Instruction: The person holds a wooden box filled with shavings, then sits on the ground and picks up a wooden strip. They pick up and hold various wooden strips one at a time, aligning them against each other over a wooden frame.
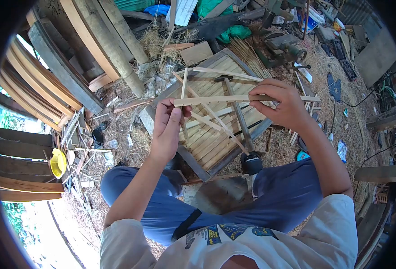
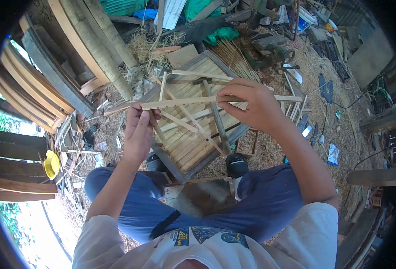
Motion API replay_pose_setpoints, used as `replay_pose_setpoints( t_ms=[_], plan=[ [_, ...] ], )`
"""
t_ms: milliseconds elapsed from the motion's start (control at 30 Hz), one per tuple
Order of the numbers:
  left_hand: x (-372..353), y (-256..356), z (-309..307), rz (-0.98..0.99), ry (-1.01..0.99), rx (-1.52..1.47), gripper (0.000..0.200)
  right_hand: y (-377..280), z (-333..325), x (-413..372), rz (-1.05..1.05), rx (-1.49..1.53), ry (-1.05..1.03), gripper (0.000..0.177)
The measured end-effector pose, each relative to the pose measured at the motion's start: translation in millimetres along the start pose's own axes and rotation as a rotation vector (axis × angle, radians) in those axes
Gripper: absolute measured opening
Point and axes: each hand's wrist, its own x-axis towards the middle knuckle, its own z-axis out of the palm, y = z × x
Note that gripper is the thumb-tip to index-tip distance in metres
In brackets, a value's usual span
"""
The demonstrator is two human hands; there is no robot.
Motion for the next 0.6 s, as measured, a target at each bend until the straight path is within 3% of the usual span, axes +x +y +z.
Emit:
replay_pose_setpoints(
  t_ms=[300,600],
  plan=[
    [-1,2,2,-0.038,0.121,0.084,0.02,-3,-12,-1,0.053,0.021,-0.031,0.019],
    [-1,3,-4,-0.007,0.079,0.141,0.022,0,-14,-2,0.015,-0.016,-0.021,0.019]
  ],
)
